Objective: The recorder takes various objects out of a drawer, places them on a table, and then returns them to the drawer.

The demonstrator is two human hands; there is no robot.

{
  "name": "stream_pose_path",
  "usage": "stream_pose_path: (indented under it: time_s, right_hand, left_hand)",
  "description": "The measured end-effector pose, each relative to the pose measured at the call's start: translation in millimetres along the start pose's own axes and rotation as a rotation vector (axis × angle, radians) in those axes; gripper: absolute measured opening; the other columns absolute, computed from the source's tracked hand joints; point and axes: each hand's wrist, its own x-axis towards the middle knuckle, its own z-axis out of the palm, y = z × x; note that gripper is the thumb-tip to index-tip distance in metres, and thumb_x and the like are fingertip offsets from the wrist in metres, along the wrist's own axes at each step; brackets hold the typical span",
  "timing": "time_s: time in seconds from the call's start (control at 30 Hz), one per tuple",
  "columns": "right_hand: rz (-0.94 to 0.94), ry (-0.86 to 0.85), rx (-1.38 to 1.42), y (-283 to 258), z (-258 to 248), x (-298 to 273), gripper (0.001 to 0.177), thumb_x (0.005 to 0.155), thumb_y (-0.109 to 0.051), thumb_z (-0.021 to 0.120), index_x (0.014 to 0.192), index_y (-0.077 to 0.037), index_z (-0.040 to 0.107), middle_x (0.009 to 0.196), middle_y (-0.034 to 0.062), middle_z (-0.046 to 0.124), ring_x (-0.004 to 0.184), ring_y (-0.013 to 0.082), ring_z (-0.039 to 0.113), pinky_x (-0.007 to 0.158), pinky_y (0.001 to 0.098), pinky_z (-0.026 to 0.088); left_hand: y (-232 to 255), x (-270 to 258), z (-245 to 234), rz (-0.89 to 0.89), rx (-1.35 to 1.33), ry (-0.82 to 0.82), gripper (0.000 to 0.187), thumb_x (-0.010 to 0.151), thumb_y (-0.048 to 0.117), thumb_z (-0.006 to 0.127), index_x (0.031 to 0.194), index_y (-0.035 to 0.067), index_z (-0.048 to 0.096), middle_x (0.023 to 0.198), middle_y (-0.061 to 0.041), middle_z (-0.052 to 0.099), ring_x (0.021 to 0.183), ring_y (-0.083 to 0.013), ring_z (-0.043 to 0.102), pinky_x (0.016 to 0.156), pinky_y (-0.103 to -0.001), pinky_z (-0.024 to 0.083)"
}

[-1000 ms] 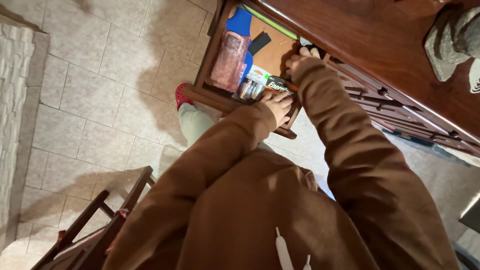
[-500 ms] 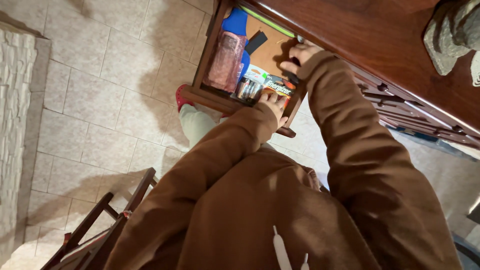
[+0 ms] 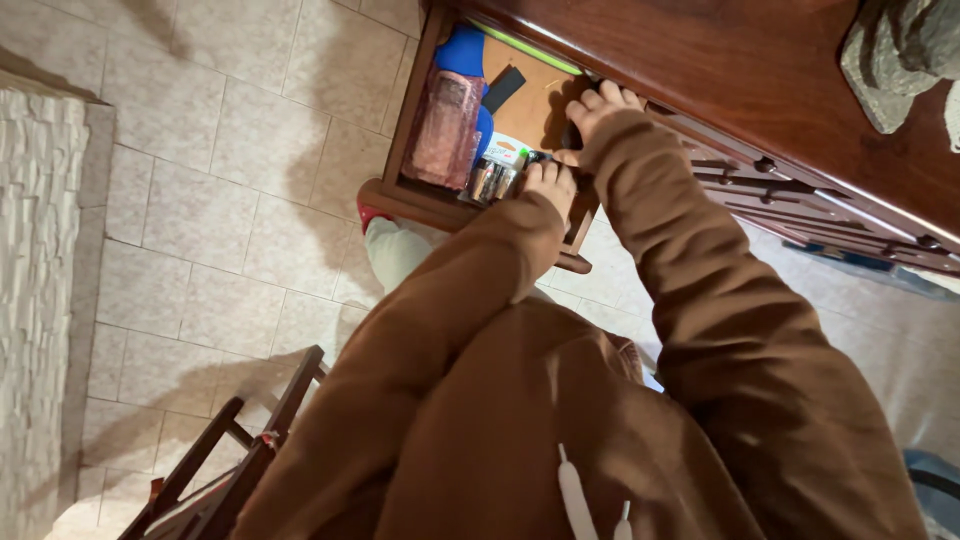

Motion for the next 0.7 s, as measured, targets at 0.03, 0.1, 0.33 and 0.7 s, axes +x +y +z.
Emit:
stream_pose_path:
  time_s: [0.03, 0.1, 0.33, 0.7]
  right_hand:
    - [-0.001, 0.004, -0.001, 0, 0, 2, 0.087, 0.082, -0.066, 0.072, 0.147, -0.012, 0.050, 0.152, 0.0130, 0.046, 0.145, 0.0358, 0.029, 0.119, 0.0513, 0.023]
    - [0.009, 0.022, 0.032, 2, 4, 1, 0.086, 0.082, -0.064, 0.073, 0.147, -0.011, 0.051, 0.152, 0.0131, 0.047, 0.145, 0.0359, 0.030, 0.119, 0.0508, 0.024]
    - [-0.032, 0.168, 0.094, 14, 16, -9, 0.080, 0.082, -0.059, 0.075, 0.142, -0.010, 0.057, 0.150, 0.0140, 0.051, 0.143, 0.0355, 0.034, 0.118, 0.0518, 0.026]
    - [-0.038, 0.159, 0.047, 11, 31, -5, 0.082, 0.083, -0.060, 0.073, 0.146, -0.011, 0.054, 0.145, 0.0123, 0.053, 0.134, 0.0333, 0.040, 0.113, 0.0530, 0.030]
  left_hand:
    - [-7, 1, -1, -0.003, 0.002, 0.002, 0.087, 0.084, 0.052, 0.073, 0.152, 0.004, 0.050, 0.152, -0.013, 0.044, 0.138, -0.0330, 0.037, 0.111, -0.051, 0.027]
    - [-15, 1, -2, 0.156, -0.203, 0.156, 0.091, 0.068, 0.048, 0.081, 0.144, 0.008, 0.048, 0.147, -0.016, 0.044, 0.136, -0.0351, 0.029, 0.111, -0.058, 0.017]
    - [-34, -15, -25, 0.184, -0.328, 0.139, 0.072, 0.072, 0.037, 0.083, 0.135, 0.012, 0.059, 0.144, -0.010, 0.049, 0.141, -0.0304, 0.033, 0.122, -0.065, 0.011]
    - [-42, -34, -16, 0.040, -0.161, 0.186, 0.088, 0.086, 0.053, 0.064, 0.150, -0.005, 0.044, 0.163, -0.018, 0.024, 0.152, -0.0346, 0.007, 0.115, -0.067, 0.007]
